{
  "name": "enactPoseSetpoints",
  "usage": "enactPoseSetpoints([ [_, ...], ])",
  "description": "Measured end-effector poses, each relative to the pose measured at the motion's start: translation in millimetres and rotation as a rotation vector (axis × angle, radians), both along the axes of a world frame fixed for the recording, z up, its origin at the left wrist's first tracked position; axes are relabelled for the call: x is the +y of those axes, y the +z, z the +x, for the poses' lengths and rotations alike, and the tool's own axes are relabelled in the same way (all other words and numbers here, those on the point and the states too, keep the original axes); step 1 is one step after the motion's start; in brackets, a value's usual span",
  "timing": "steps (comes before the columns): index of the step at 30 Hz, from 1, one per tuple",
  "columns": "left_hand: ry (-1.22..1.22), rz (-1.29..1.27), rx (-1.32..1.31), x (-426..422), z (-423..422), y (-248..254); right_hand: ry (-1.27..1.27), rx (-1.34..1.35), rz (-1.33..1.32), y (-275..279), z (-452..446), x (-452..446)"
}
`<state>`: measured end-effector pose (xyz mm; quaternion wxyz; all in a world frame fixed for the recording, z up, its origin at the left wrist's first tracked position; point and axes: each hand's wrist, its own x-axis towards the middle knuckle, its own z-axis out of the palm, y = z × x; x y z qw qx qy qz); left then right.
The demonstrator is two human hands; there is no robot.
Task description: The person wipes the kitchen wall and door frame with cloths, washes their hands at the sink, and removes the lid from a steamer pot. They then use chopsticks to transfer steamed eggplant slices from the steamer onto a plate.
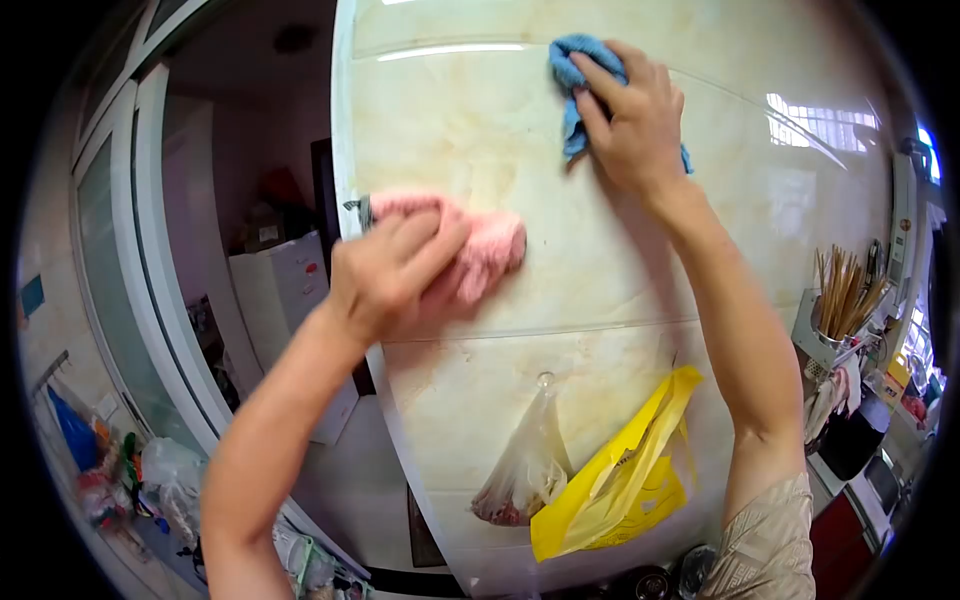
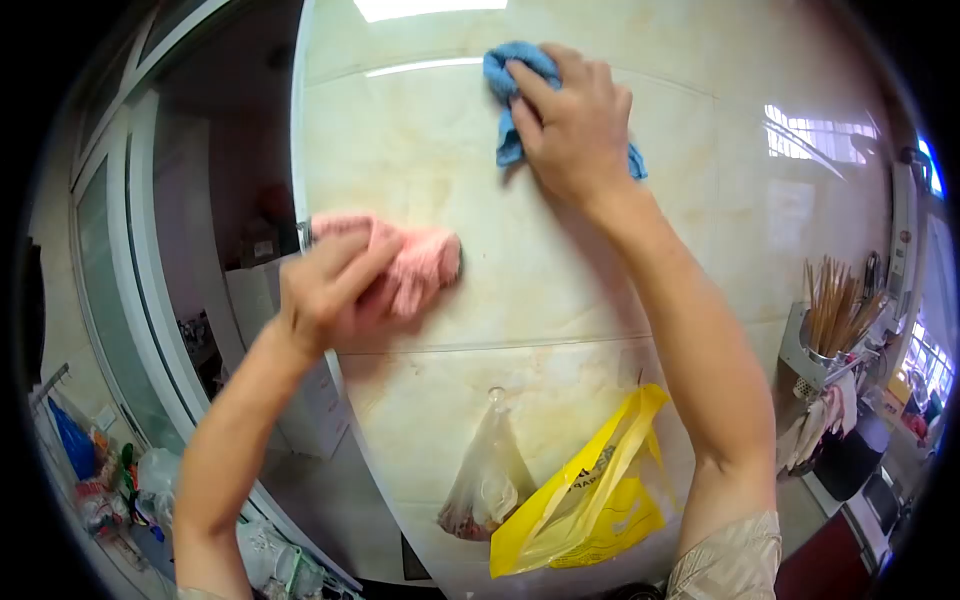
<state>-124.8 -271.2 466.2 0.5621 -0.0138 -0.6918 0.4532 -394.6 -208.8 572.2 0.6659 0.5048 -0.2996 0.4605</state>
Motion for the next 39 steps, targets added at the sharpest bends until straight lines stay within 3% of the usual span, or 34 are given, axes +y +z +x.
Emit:
enactPoseSetpoints([
  [3,0.084,-0.037,0.007,-20,-6,80,0.048,-0.024,0.024,-16,5,-6],
  [4,0.065,-0.110,0.123,-17,-4,117,0.059,0.003,0.054,-28,7,-6],
  [7,0.155,0.224,0.357,5,1,167,0.073,0.115,0.181,-83,20,-4],
  [9,0.054,-0.084,0.400,-38,3,208,0.025,0.146,0.234,-112,30,-1],
  [12,0.003,-0.098,0.092,-43,-5,140,-0.108,0.088,0.203,-105,23,10],
  [15,-0.096,-0.115,-0.156,-35,9,47,-0.075,-0.109,-0.010,-54,10,-7],
  [17,-0.063,-0.051,-0.243,-31,19,-7,-0.089,-0.133,-0.142,-26,22,-26],
  [18,-0.056,-0.046,-0.233,-35,20,-21,-0.073,-0.075,-0.076,-26,37,-28],
  [20,-0.069,-0.010,-0.212,-34,24,-33,-0.043,0.050,0.057,-34,71,-28],
  [23,-0.164,-0.033,-0.144,-41,26,-50,-0.041,0.270,0.254,-89,115,-25],
  [26,-0.154,0.006,-0.141,-40,27,-73,-0.098,0.321,0.204,-56,123,-26],
  [30,-0.139,0.054,-0.073,-37,25,-83,0.095,0.254,0.125,8,151,-59],
  [35,-0.261,0.141,0.020,-44,33,-96,0.013,0.484,0.342,-113,133,-40],
  [36,-0.262,0.136,0.019,-43,33,-96,0.019,0.489,0.363,-120,122,-36],
  [39,-0.246,0.142,-0.015,-42,33,-85,-0.014,0.438,0.346,-69,105,-20],
])
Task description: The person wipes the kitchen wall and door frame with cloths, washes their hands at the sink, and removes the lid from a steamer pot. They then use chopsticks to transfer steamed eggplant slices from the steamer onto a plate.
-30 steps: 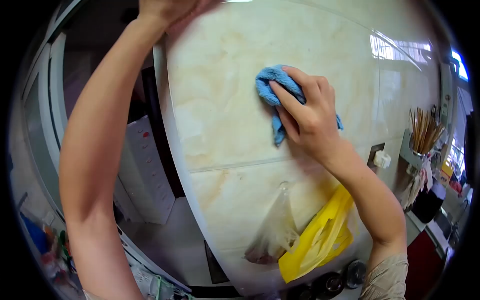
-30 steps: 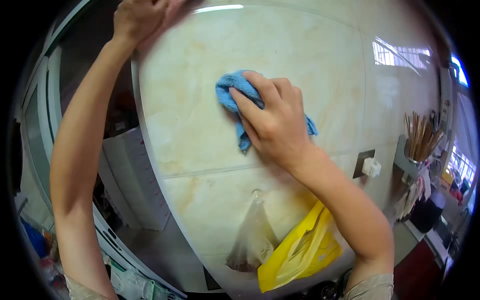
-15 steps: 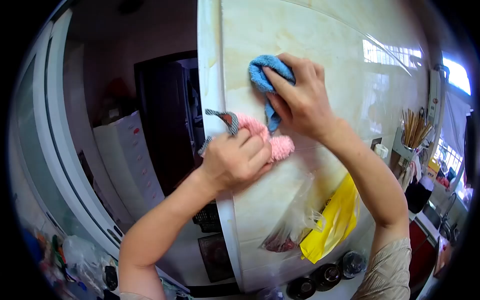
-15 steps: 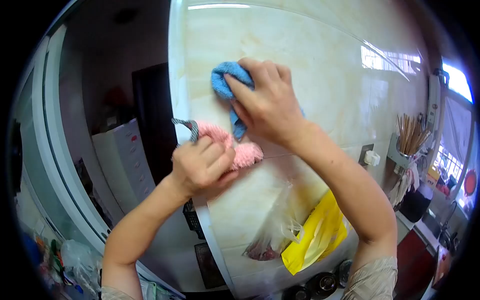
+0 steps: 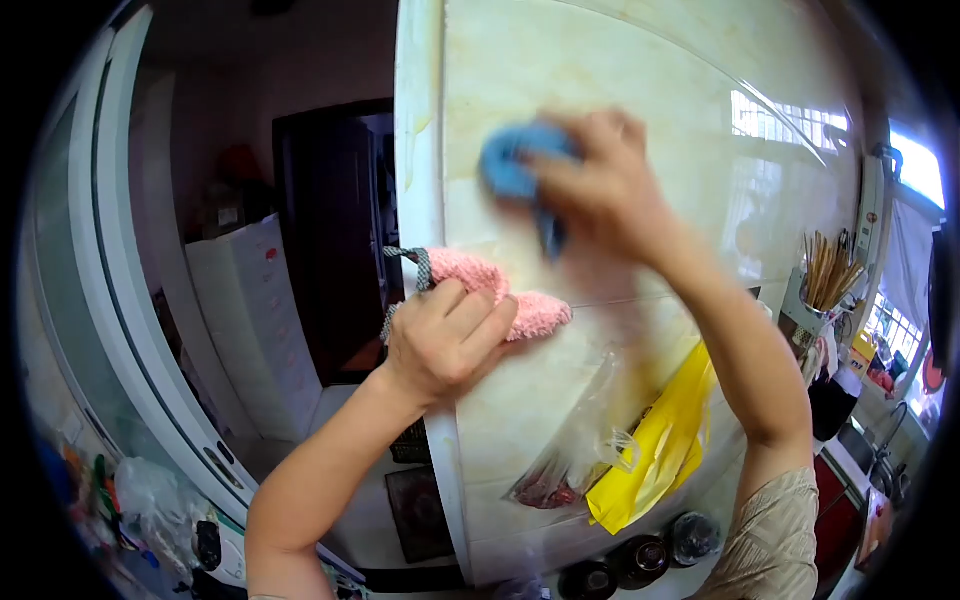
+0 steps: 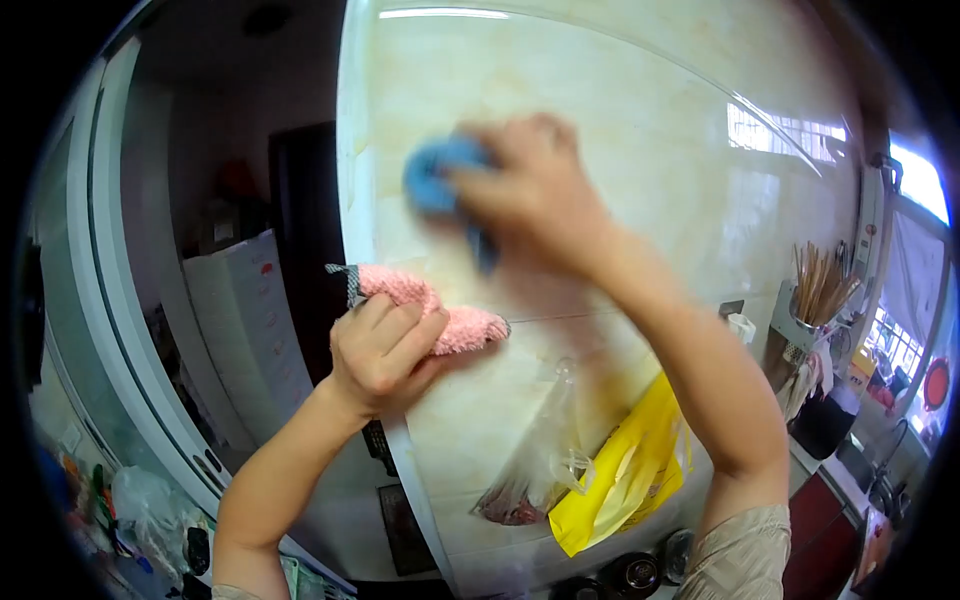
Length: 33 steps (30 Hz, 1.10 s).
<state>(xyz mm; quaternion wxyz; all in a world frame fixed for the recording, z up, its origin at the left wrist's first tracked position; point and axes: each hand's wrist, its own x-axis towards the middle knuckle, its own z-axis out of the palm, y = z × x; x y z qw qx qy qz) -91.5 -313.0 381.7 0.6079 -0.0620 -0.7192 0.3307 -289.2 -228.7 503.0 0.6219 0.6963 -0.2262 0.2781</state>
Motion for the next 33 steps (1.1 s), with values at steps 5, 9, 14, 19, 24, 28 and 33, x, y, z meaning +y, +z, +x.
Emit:
enactPoseSetpoints([
  [5,0.031,-0.026,0.015,5,-2,17,0.126,-0.198,-0.029,6,-5,-11],
  [9,0.105,-0.081,-0.058,10,1,28,-0.012,0.038,-0.032,-22,-22,3],
  [14,0.128,-0.083,0.132,11,16,108,-0.010,-0.574,-0.360,28,-126,34],
  [19,0.093,-0.119,0.007,25,-14,115,0.085,-0.518,0.256,-60,-83,30],
  [24,0.116,-0.187,0.019,25,-37,138,-0.117,-0.484,-0.291,10,-120,27],
  [28,0.049,-0.137,0.231,6,-37,176,-0.023,-0.631,-0.406,35,-114,6],
  [33,0.155,-0.228,-0.142,18,-37,84,-0.022,-0.137,-0.159,-70,-101,12],
])
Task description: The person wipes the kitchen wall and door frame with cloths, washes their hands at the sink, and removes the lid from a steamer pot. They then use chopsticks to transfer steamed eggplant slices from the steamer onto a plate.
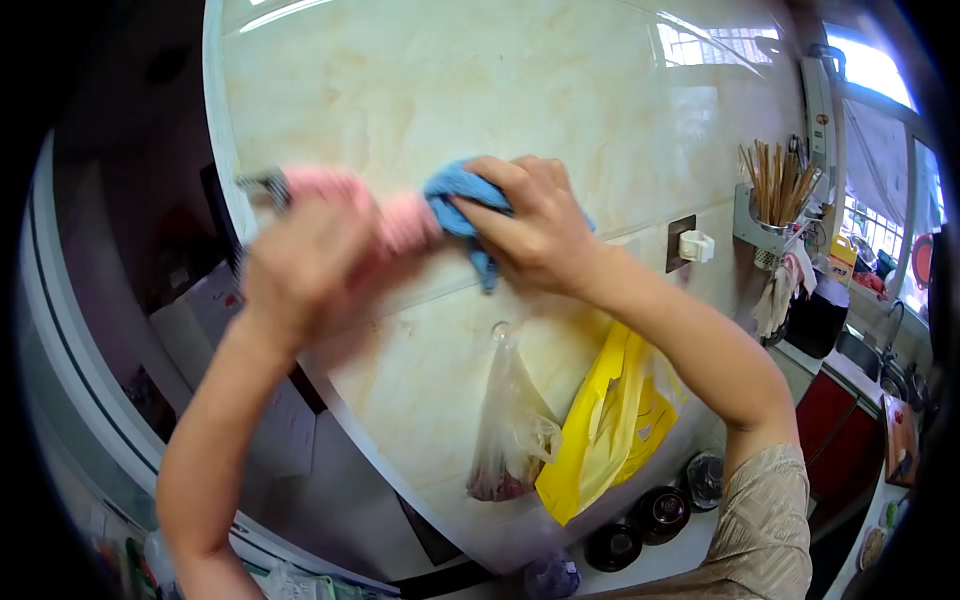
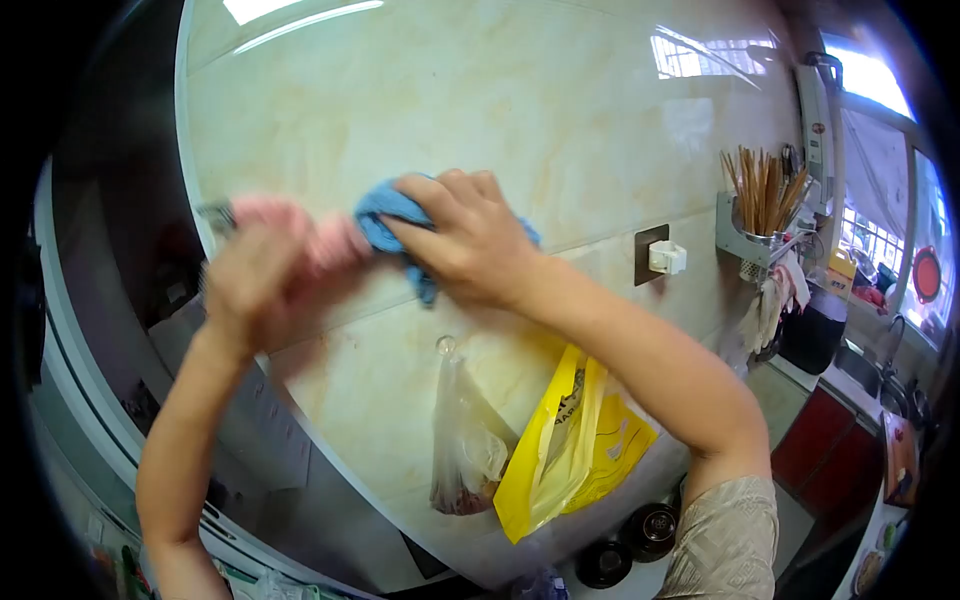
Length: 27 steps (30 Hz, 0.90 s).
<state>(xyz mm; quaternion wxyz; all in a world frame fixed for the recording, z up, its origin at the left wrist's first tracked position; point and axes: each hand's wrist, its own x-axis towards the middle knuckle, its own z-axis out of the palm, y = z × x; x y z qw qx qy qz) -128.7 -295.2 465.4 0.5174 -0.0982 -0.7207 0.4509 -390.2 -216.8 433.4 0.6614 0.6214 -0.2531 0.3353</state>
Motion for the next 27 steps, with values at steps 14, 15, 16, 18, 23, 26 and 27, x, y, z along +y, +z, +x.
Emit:
enactPoseSetpoints([
  [14,0.232,0.098,0.000,-5,52,-159,0.056,0.059,0.280,-61,63,9],
  [15,0.219,0.200,0.013,-3,55,-175,0.023,0.125,0.307,-68,75,10],
  [16,0.205,0.292,0.028,1,60,-188,0.013,0.160,0.314,-64,78,9],
  [18,0.170,0.434,0.065,4,64,-201,-0.002,0.205,0.319,-53,87,5],
  [23,0.024,0.546,0.175,8,71,-213,-0.036,0.267,0.419,-47,88,12],
  [26,0.048,0.621,0.193,16,100,-223,-0.026,0.260,0.387,-48,81,10],
  [27,0.060,0.650,0.177,17,106,-225,-0.025,0.251,0.384,-51,83,11],
])
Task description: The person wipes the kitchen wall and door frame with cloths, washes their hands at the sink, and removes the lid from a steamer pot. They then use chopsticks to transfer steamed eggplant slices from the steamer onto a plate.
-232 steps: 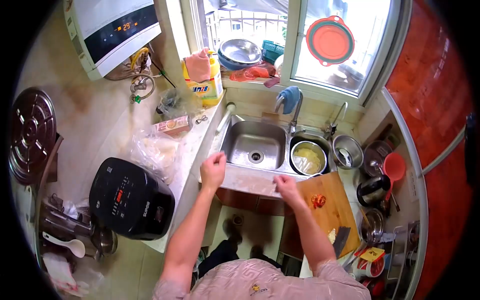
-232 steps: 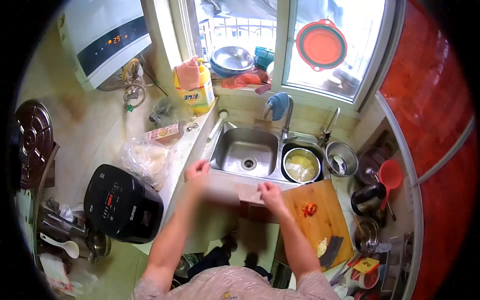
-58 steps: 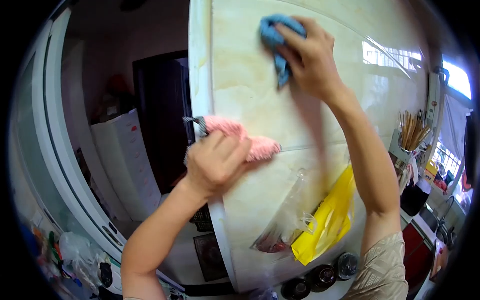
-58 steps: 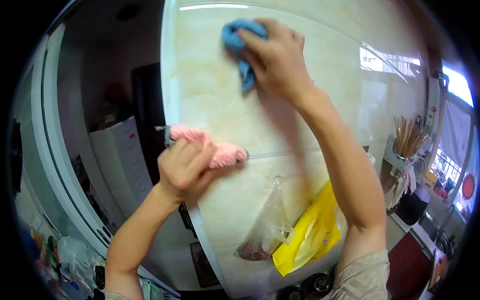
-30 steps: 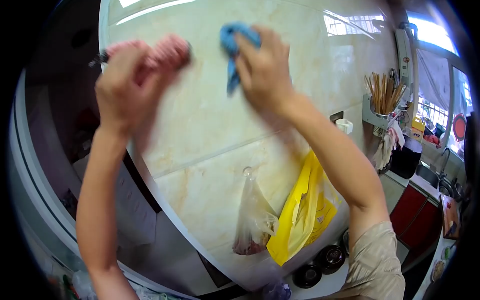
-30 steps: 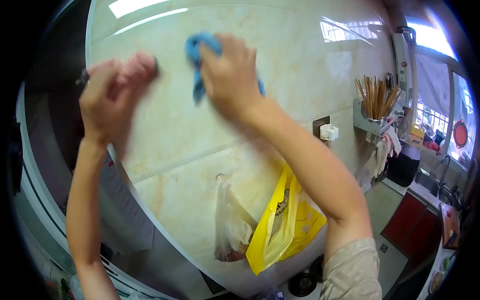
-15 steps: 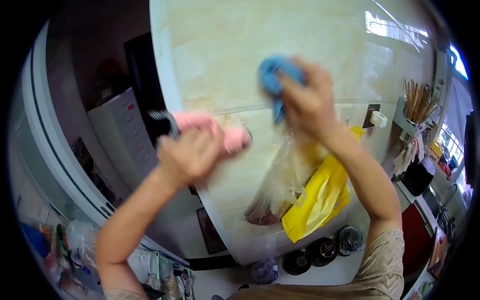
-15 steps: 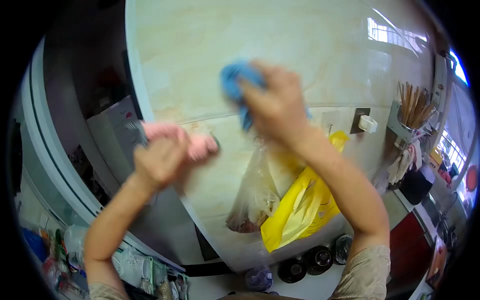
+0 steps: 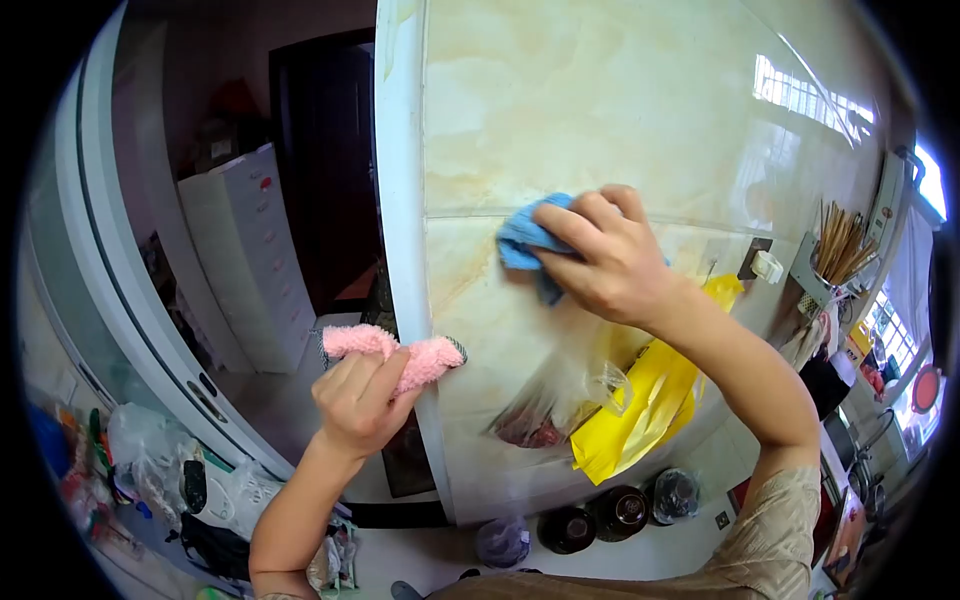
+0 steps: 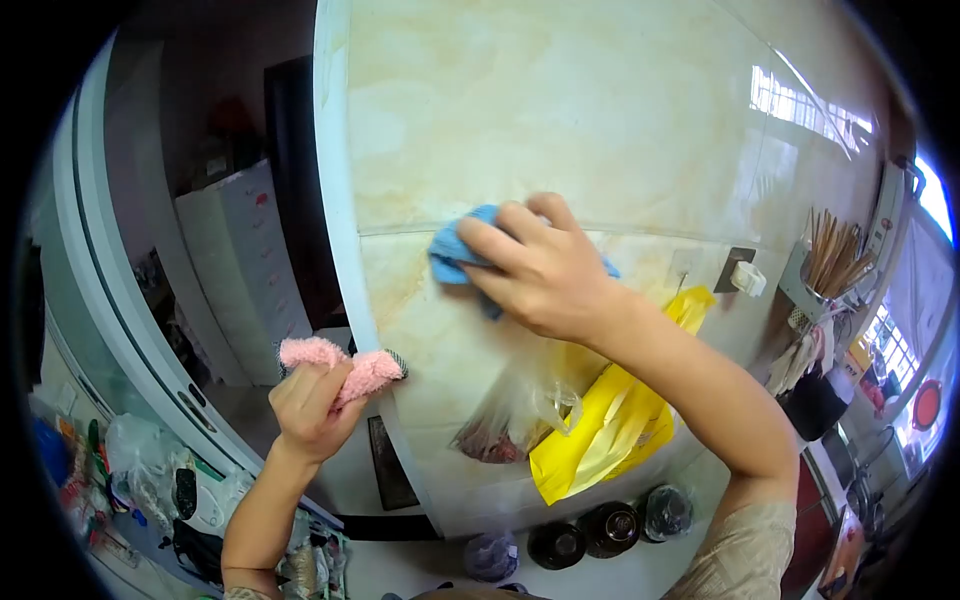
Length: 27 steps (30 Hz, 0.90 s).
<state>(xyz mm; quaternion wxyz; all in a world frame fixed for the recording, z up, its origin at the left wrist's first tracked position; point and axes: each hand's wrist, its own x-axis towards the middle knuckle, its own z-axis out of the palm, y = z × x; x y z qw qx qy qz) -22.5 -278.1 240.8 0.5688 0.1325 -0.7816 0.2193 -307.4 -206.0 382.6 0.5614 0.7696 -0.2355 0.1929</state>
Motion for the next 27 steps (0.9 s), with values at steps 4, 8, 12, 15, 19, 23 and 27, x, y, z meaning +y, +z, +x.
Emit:
enactPoseSetpoints([
  [4,-0.047,-0.016,0.029,7,-6,14,0.041,0.012,0.003,1,35,-13],
  [8,-0.033,-0.031,0.056,10,16,12,-0.085,0.014,0.032,-3,-18,14],
  [12,-0.075,0.014,0.094,2,10,4,-0.009,-0.046,-0.002,-6,-1,2],
  [15,-0.136,-0.022,0.018,-6,-32,4,0.079,0.023,-0.053,11,16,-13],
  [19,-0.115,-0.151,0.009,-18,-66,17,0.008,-0.263,-0.427,102,-12,-17],
  [23,-0.132,-0.215,0.108,-25,-77,23,0.079,-0.817,-0.271,140,-3,-16],
  [27,-0.159,-0.214,0.107,-26,-77,18,0.130,-0.251,-0.361,65,27,-49],
])
